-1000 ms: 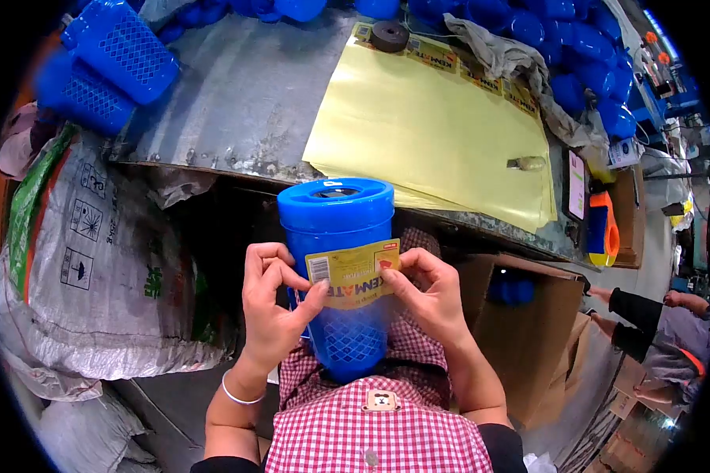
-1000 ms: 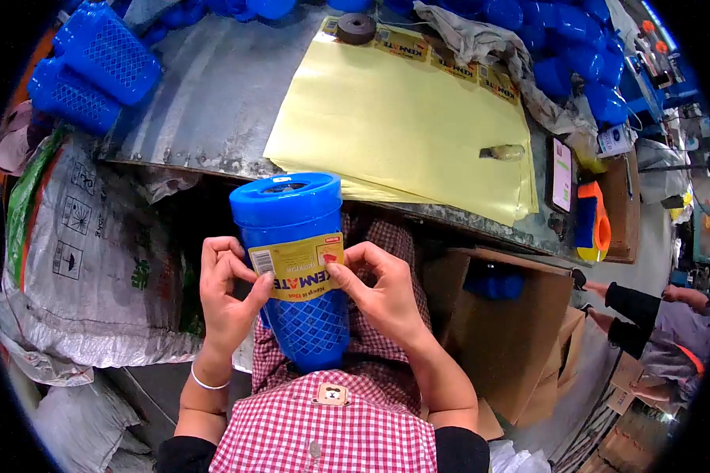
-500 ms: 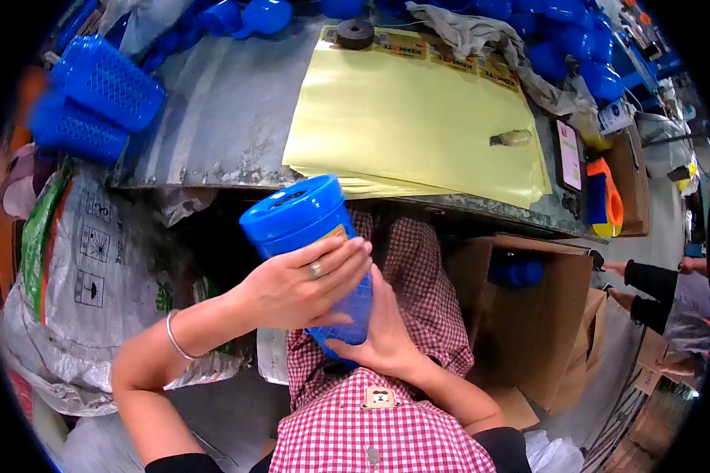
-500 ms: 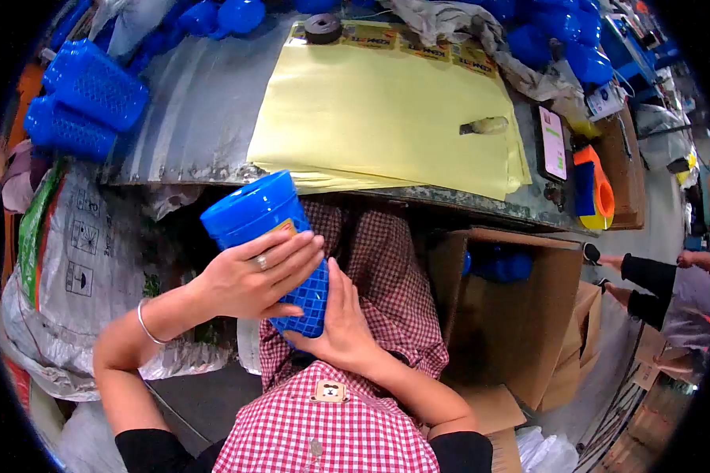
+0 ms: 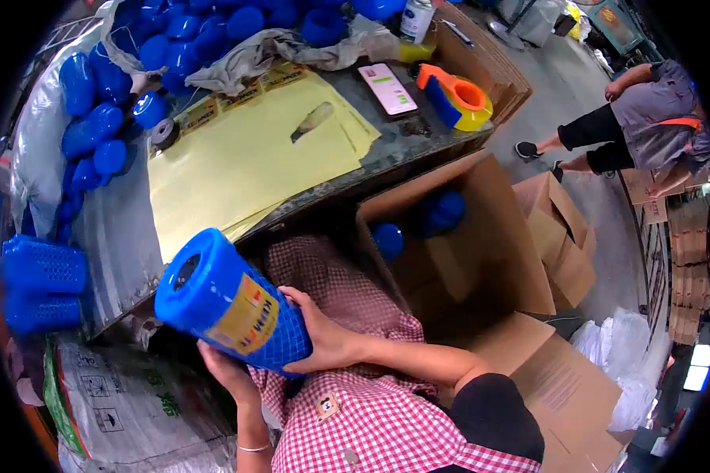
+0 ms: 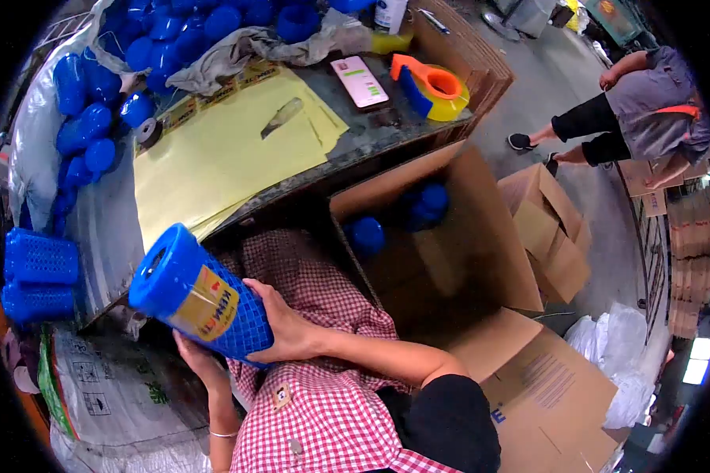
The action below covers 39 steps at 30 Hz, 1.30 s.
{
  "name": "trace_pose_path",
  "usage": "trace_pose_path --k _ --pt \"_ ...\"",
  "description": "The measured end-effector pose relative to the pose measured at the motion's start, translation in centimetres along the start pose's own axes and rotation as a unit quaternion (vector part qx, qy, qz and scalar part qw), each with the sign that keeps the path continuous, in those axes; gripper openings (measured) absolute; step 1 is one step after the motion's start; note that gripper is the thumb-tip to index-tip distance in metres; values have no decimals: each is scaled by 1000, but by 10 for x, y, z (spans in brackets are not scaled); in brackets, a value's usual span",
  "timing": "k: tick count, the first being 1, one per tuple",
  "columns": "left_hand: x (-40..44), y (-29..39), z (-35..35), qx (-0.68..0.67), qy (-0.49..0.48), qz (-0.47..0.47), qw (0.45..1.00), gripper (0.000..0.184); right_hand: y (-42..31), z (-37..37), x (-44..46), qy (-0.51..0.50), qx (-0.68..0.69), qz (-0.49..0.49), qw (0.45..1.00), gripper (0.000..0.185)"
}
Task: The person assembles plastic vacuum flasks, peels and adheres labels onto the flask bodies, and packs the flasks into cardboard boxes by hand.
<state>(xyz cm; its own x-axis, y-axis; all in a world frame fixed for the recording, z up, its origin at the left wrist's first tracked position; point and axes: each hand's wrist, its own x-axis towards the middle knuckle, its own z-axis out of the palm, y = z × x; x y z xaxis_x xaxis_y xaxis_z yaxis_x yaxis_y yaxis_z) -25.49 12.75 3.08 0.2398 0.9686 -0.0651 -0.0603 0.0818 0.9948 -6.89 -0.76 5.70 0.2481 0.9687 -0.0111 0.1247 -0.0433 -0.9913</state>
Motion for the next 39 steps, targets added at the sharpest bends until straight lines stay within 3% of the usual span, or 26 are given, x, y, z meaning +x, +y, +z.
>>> trace_pose_path --k 1,2,3,4,6,7,8,10,11,12,14,16,18,20,22,23,24,26,28,30,32,33,34,36,37,39 --pt "-14 3 20 53 7 89 995 46 -1 -13 -12 19 -7 -43 999 121" --pt "-14 19 33 53 13 87 995 46 -19 -43 -20 0 -22 -53 998 116" --pt "-9 39 45 91 -72 148 982 42 -31 -78 -29 -50 84 14 995 108" --pt "-1 60 59 129 -158 209 957 39 -45 -110 -48 -28 164 31 986 102" --pt "11 104 127 318 -258 461 787 43 -71 -154 -106 138 285 15 948 90" --pt "2 104 154 308 -325 473 759 49 -78 -166 -134 247 288 6 925 85" --pt "-9 105 182 296 -389 483 727 55 -76 -173 -163 378 198 46 903 78" --pt "-22 111 246 240 -475 466 707 59 -87 -182 -197 612 96 137 773 62" --pt "-35 103 260 247 -493 475 686 59 -82 -196 -219 600 9 120 791 53" --pt "-47 91 267 253 -511 480 667 60 -80 -203 -224 598 7 124 792 53" --pt "-65 72 260 219 -590 414 658 66 -77 -217 -229 510 -177 203 817 45" --pt "-65 63 240 258 -591 345 682 69 -38 -228 -193 490 -294 279 771 43" --pt "-59 50 213 276 -546 276 741 71 58 -251 -158 460 -272 379 756 47" --pt "-45 40 180 293 -474 284 780 59 231 -277 -140 480 -303 335 752 54" --pt "-31 40 148 309 -416 275 810 47 283 -266 -98 502 -149 245 816 60" --pt "-24 45 135 343 -374 260 822 40 364 -272 -93 516 -250 272 773 65" --pt "-19 46 120 356 -343 265 828 40 383 -272 -88 478 54 174 859 72" --pt "-5 43 94 339 -267 178 884 39 332 -271 -73 453 -19 288 844 69" --pt "19 45 71 346 -189 176 902 38 364 -291 -76 378 -320 395 773 58" --pt "57 45 41 364 -119 203 901 40 265 -271 -53 467 -372 202 776 47" --pt "108 54 10 365 -59 231 900 41 139 -245 4 493 -378 97 778 37" --pt "138 59 -9 385 -13 252 888 41 75 -222 39 458 -366 70 807 33" --pt "175 70 -29 409 20 307 859 45 21 -200 78 422 -352 48 834 28" --pt "265 116 -73 439 123 420 785 44 -41 -167 160 263 -398 -134 869 28" --pt "315 149 -98 480 203 504 689 45 -56 -148 207 210 -392 -168 880 30" --pt "394 229 -150 504 367 505 597 55 -86 -109 307 109 -397 -255 875 36"
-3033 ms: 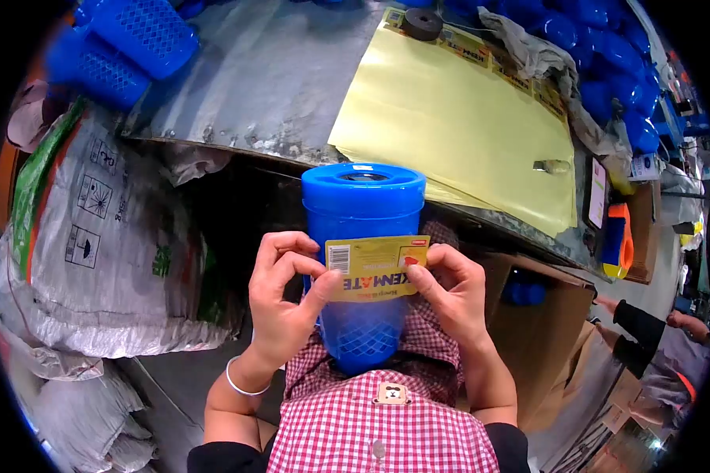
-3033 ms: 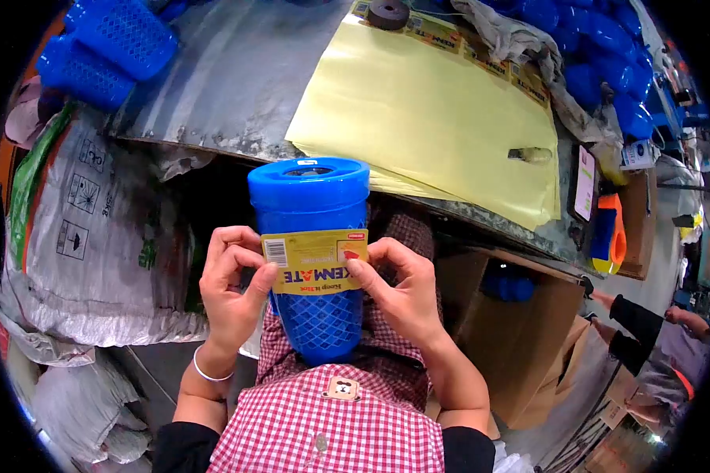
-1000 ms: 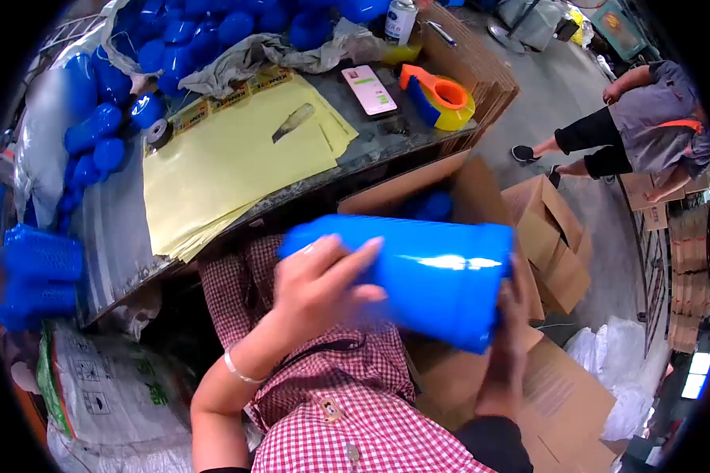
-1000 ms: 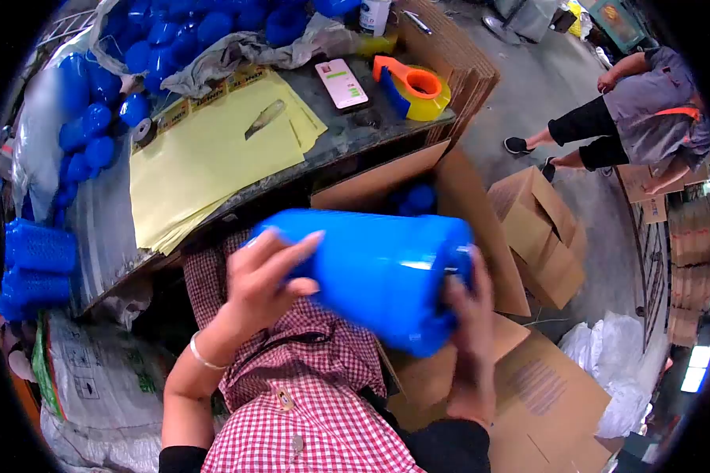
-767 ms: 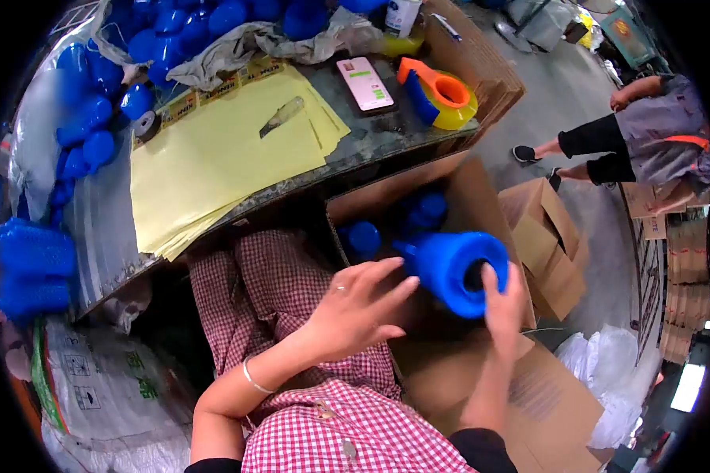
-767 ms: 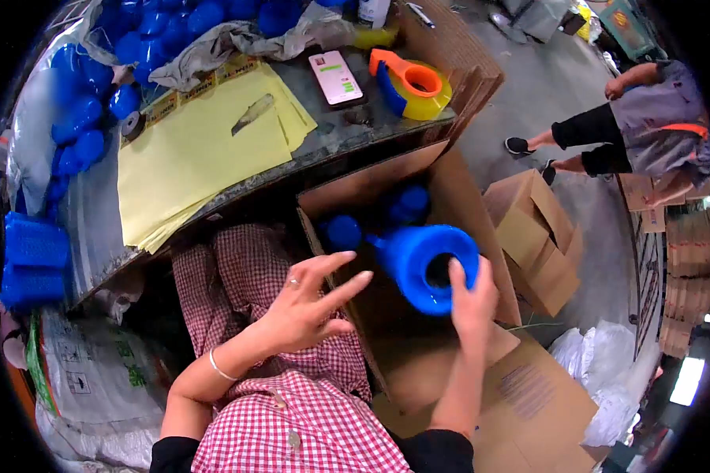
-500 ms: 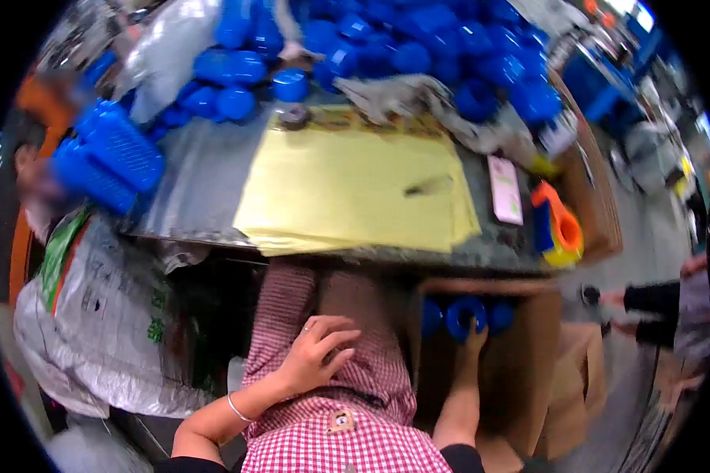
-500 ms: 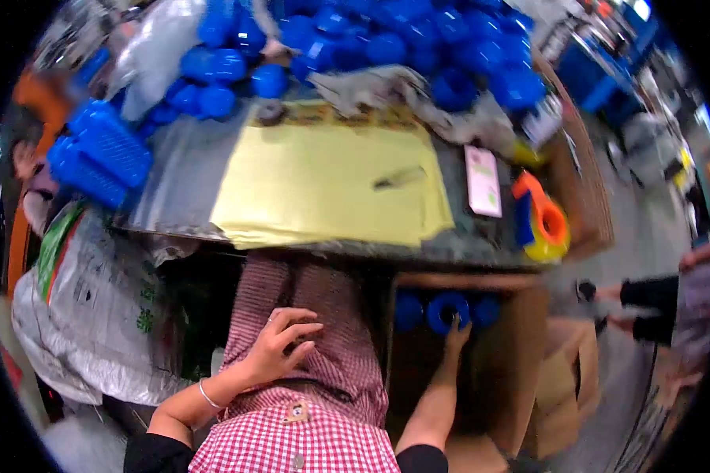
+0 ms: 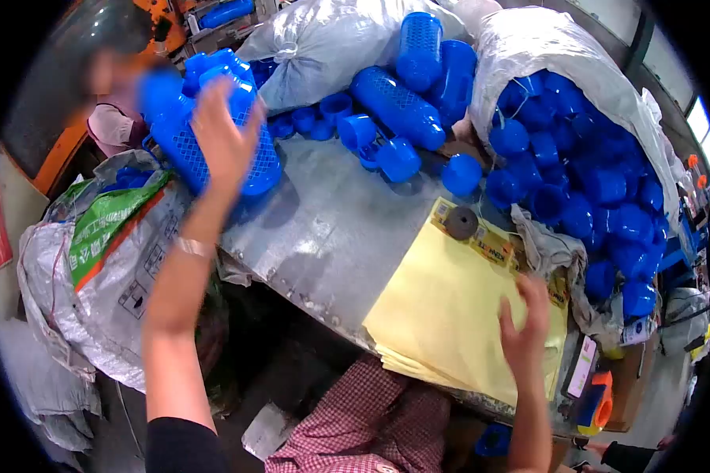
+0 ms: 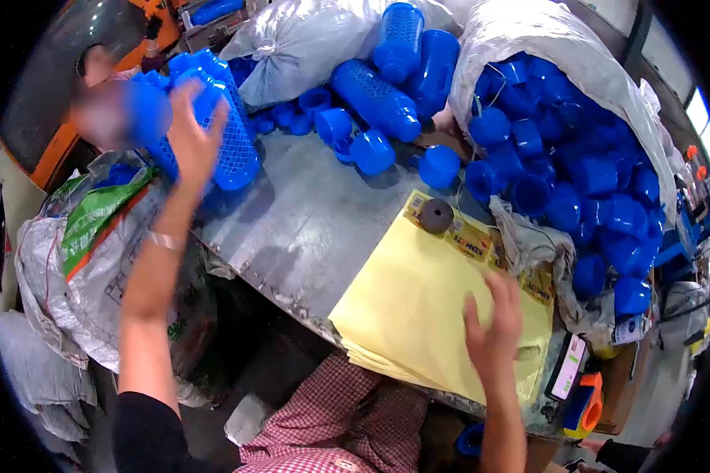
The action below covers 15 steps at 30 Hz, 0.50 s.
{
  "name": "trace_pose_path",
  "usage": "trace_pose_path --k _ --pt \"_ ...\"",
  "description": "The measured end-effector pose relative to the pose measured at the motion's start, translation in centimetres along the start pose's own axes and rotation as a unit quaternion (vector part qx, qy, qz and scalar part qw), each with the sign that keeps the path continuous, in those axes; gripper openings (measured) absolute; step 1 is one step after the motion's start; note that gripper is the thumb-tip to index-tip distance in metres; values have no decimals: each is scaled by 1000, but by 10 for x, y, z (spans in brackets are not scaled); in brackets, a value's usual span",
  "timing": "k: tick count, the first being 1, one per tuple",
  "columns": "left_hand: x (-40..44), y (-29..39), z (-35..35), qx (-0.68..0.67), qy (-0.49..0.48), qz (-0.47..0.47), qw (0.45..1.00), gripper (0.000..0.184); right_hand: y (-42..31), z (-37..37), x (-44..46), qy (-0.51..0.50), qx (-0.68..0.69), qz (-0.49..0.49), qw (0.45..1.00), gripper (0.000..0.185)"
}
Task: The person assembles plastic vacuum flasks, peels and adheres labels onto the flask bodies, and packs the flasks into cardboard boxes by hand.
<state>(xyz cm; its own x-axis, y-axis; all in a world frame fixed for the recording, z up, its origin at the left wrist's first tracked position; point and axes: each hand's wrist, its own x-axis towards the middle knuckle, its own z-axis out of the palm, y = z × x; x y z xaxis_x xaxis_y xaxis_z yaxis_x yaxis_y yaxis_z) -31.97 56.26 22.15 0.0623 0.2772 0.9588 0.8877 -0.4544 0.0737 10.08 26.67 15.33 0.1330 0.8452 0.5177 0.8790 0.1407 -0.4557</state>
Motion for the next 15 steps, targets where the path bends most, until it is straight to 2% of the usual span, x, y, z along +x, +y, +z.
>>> trace_pose_path --k 1,3,5,6,7,8,9,10,12,14,15 --pt "36 -33 23 126 69 10 990 62 9 31 45 -15 -8 -37 999 40" --pt "66 -105 58 137 -68 -137 979 63 41 111 137 30 -32 -123 991 58" --pt "59 -103 57 115 -81 -120 983 60 61 168 199 16 -115 -52 992 78" --pt "51 -91 47 103 -91 -106 985 56 83 199 219 -33 -218 0 975 86" --pt "50 -54 24 28 -97 -148 984 49 97 220 228 -123 -206 92 967 88" --pt "42 -21 -1 -25 -104 -143 984 44 89 215 228 -138 -208 114 962 86" --pt "26 1 -21 -70 -89 -87 990 43 78 209 227 -157 -208 133 956 84" --pt "3 19 -38 -64 -66 -24 995 44 80 205 221 -116 -181 108 971 82" --pt "-26 49 -89 -120 -127 95 980 54 75 183 197 -10 -173 33 984 78" --pt "-34 68 -155 -142 -178 43 973 65 41 128 157 55 -133 -31 989 80" --pt "-35 72 -188 -210 -177 -17 961 69 22 96 130 56 -106 -49 992 83"
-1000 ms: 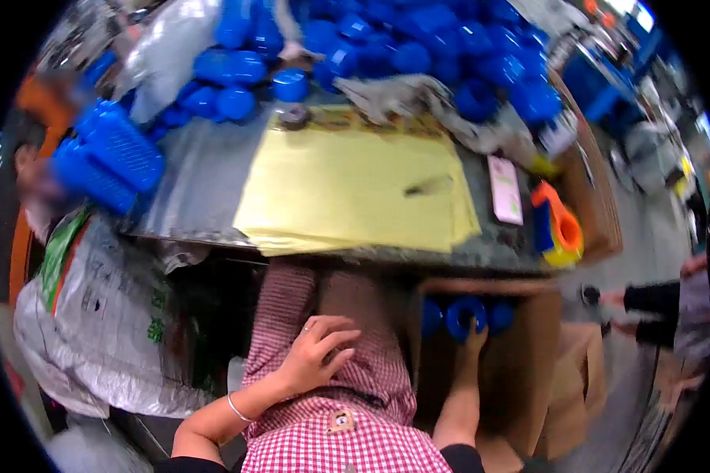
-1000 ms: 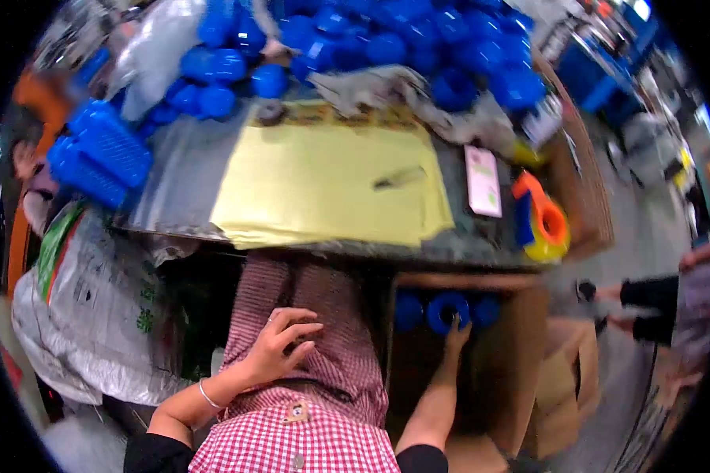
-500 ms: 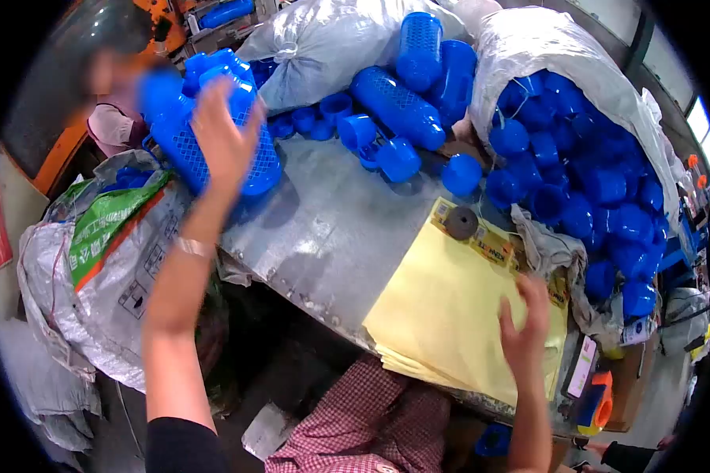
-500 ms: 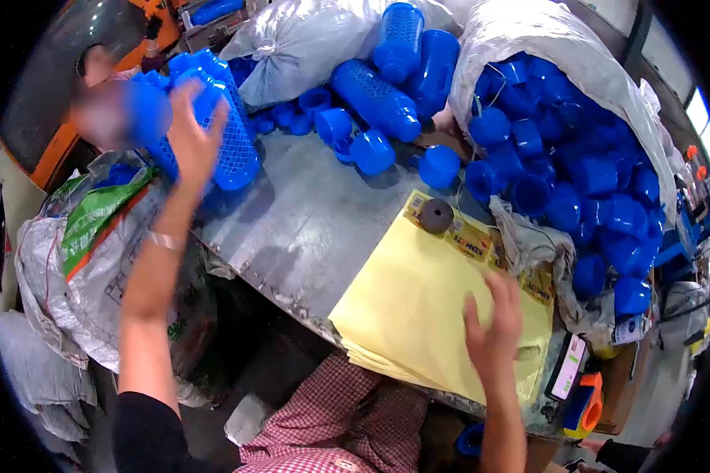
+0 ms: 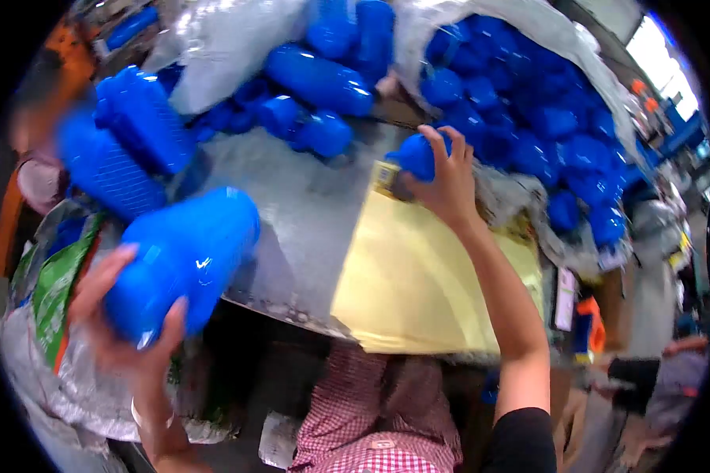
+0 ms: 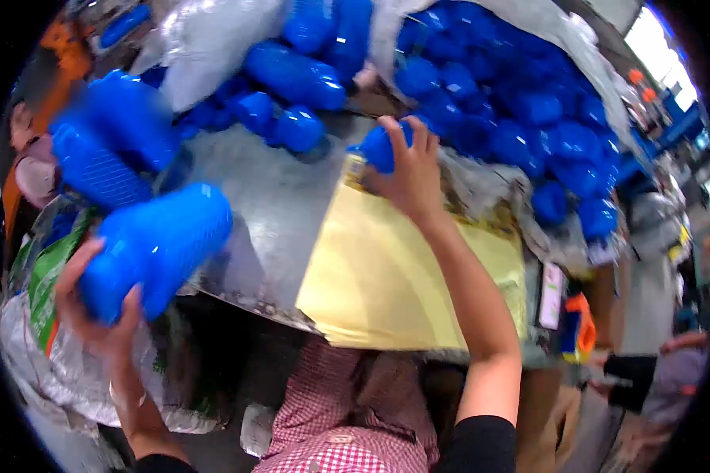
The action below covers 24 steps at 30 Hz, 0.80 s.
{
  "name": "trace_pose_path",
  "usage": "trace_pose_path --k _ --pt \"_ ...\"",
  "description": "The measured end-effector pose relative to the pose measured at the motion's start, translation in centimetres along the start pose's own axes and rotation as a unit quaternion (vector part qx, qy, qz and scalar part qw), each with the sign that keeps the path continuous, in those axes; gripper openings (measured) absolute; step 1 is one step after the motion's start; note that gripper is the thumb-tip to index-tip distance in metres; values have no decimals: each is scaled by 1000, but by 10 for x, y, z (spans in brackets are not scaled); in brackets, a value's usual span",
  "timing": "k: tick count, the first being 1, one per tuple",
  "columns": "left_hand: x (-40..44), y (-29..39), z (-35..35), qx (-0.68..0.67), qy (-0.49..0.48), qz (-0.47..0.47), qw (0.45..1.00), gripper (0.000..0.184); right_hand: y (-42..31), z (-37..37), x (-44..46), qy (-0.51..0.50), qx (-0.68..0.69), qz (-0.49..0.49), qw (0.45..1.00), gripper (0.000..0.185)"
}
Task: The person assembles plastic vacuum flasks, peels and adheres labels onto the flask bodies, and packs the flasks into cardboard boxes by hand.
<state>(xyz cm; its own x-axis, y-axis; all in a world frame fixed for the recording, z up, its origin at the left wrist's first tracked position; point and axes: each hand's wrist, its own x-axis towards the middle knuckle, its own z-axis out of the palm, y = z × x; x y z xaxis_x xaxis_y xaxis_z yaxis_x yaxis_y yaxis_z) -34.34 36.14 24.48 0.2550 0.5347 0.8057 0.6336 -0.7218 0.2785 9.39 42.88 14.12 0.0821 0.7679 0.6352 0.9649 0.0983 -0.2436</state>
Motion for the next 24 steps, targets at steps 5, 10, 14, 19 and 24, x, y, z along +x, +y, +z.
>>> trace_pose_path --k 5,10,14,19,24 --pt "-64 96 -43 -274 -97 -81 953 74 -70 -171 -127 -190 249 -37 949 101" --pt "-111 152 23 -548 -283 -119 778 65 -148 -285 -176 -303 385 -176 854 85" --pt "-117 171 38 -469 -199 -99 855 54 -169 -283 -223 -270 199 -295 895 73" --pt "-152 177 50 -465 -136 -137 864 39 -162 -299 -211 -263 255 -174 914 78" --pt "-191 183 76 -533 -161 -85 826 47 -168 -281 -222 -353 246 -223 875 62"
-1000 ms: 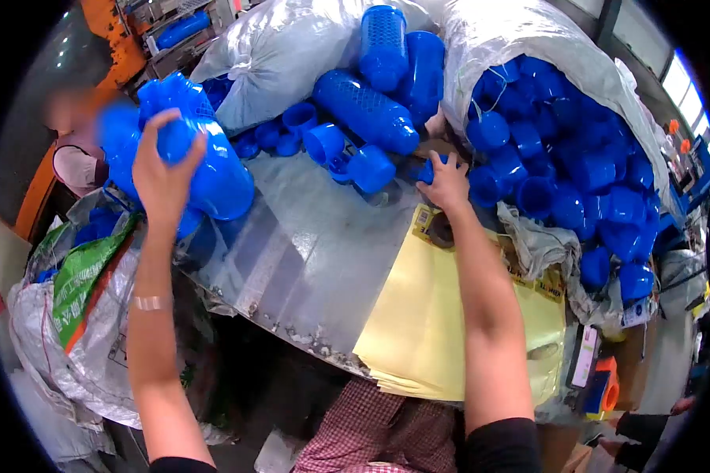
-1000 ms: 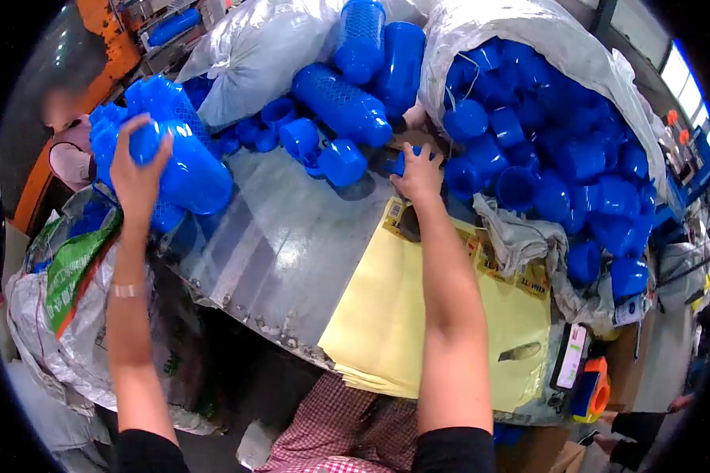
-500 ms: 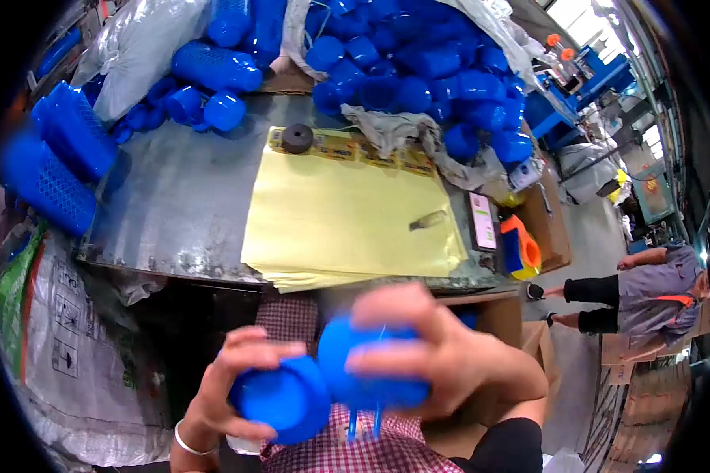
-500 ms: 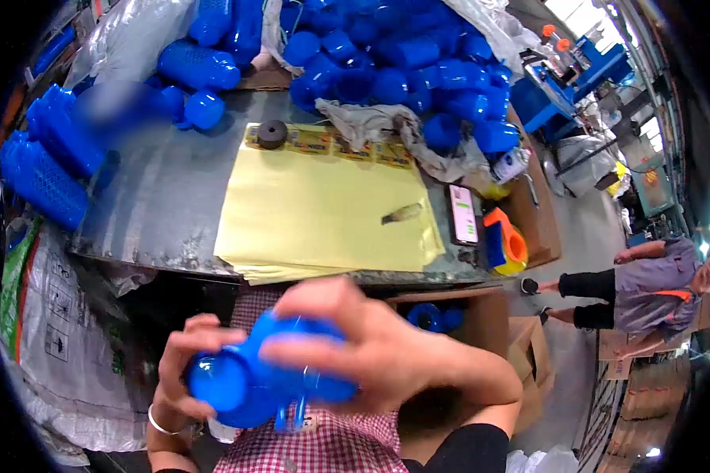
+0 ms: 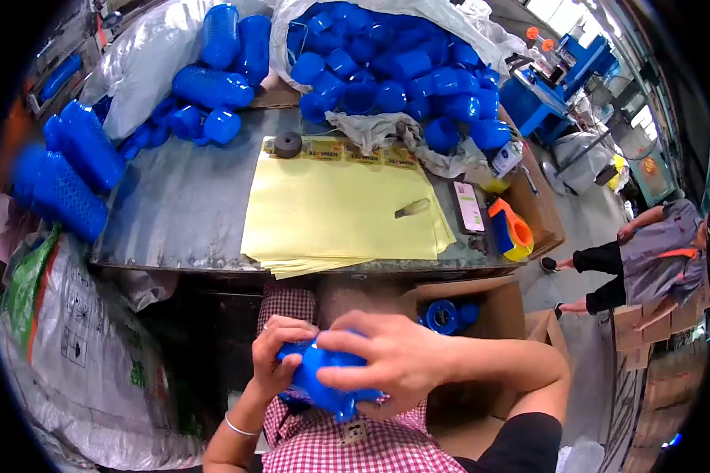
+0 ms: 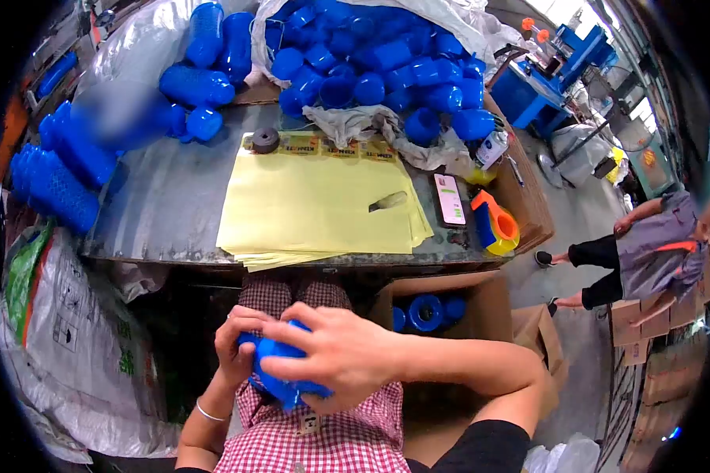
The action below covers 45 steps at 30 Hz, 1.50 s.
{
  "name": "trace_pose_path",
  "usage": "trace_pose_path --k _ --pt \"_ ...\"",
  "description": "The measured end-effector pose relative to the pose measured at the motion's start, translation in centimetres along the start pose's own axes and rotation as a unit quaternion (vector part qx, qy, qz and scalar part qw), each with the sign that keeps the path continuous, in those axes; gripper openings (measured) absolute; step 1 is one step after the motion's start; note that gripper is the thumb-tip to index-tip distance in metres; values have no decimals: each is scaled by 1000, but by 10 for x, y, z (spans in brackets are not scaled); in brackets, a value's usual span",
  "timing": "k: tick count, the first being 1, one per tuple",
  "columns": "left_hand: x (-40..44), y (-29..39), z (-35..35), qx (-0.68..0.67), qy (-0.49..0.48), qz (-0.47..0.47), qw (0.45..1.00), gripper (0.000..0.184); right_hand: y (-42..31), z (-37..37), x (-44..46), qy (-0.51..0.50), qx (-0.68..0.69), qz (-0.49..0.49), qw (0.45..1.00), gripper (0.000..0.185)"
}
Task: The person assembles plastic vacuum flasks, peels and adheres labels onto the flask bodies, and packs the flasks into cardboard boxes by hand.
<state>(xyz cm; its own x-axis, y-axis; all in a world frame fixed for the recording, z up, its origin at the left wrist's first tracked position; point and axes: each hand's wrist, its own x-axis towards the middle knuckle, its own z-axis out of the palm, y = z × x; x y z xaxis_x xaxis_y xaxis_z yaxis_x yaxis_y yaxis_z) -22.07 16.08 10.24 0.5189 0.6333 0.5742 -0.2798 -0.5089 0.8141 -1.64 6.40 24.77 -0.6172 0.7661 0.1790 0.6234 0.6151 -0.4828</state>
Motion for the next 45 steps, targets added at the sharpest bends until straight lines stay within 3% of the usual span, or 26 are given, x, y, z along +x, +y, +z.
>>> trace_pose_path --k 1,2,4,5,6,8,10,11,14,15,16,18,20,24,26,28,29,30,32,34,38,40,42,43,44,45 --pt "1 0 3 10 56 -21 998 59 -4 8 -4 30 -21 -21 999 57" --pt "-11 -2 1 8 54 -25 998 59 -5 28 -13 70 -77 -69 992 52" --pt "-32 -8 -5 -71 -48 -168 982 70 -11 48 -30 107 -98 -82 986 49" --pt "-36 -8 -3 -42 -65 -167 983 75 -7 48 -35 141 -104 -95 980 43" --pt "-36 7 8 -1 -36 -188 982 75 -2 49 -43 139 -81 -87 983 45" --pt "-49 13 22 53 -3 -208 977 66 3 43 -57 116 -24 43 992 56" --pt "-51 28 55 151 38 -136 978 49 15 25 -58 127 11 287 949 64" --pt "-48 42 65 153 -23 -148 977 37 30 13 -59 132 74 326 933 67" --pt "-29 46 58 175 -2 -143 974 42 61 -28 -72 -21 300 205 931 67" --pt "-13 48 50 152 50 -94 983 46 83 -34 -82 8 333 207 920 64" --pt "0 46 31 187 1 -38 982 50 112 -32 -90 35 368 210 905 61" --pt "43 66 12 215 -96 138 962 53 175 -19 -89 196 32 323 925 53" --pt "73 80 23 258 -201 290 899 57 233 8 -99 221 -262 375 861 51" --pt "37 -10 52 249 -491 398 734 49 301 48 -119 235 -346 362 833 44" --pt "69 -12 38 175 -429 323 825 37 291 33 -110 277 -203 420 840 30" --pt "109 -19 5 137 -317 166 924 25 290 29 -88 300 -199 413 837 21" --pt "131 -42 -11 245 -237 215 915 27 295 30 -79 331 -177 407 833 20" --pt "145 -57 -15 222 -79 -32 971 41 298 32 -69 358 -154 401 829 19" --pt "174 -117 -30 347 -78 -69 932 59 306 33 -52 337 -163 394 839 20" --pt "135 -173 -32 561 -221 -74 794 64 322 46 -46 294 -280 383 830 22" --pt "107 -140 -38 539 -278 -113 787 67 289 60 -60 249 -244 422 837 28" --pt "107 -120 -42 544 -293 -116 778 68 285 60 -65 249 -269 389 845 26" --pt "114 -105 -44 585 -352 -101 724 66 287 53 -60 248 -288 361 852 24" --pt "122 -112 -48 587 -353 -80 724 61 289 38 -47 271 -192 405 851 19" --pt "150 -101 -47 544 -389 -130 732 53 296 29 -34 288 -92 447 841 15" --pt "186 -96 -37 517 -418 -224 713 49 312 27 -16 343 -55 416 840 11"
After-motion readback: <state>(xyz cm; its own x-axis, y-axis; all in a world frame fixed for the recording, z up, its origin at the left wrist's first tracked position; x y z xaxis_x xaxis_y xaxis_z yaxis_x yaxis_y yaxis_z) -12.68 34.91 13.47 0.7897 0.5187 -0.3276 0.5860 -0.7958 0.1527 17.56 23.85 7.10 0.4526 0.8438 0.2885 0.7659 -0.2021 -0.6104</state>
